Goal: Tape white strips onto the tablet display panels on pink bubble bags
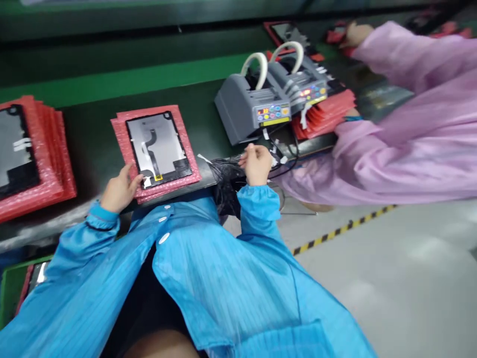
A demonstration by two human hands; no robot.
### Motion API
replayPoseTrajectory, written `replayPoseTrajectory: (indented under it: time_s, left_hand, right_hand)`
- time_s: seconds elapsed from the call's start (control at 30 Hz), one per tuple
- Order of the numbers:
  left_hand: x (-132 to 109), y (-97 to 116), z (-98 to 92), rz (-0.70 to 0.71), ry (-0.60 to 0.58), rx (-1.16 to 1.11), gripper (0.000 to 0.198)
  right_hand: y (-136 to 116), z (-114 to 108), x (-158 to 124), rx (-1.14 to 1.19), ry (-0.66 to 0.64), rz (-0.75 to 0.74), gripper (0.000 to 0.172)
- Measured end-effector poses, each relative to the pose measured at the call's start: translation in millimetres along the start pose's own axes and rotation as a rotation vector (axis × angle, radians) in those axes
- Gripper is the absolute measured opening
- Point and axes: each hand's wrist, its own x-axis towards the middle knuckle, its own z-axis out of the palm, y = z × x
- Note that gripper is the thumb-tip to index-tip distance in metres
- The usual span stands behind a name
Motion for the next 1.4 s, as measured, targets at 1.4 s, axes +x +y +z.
replayPoseTrajectory:
  time_s: [1.4]
  left_hand:
    - [135.4, -18.1, 11.6, 0.697, -0.159, -0.038, 0.083]
  right_hand:
    - [-68.0, 186.6, -11.7, -0.728, -0.665, -0.418, 0.016]
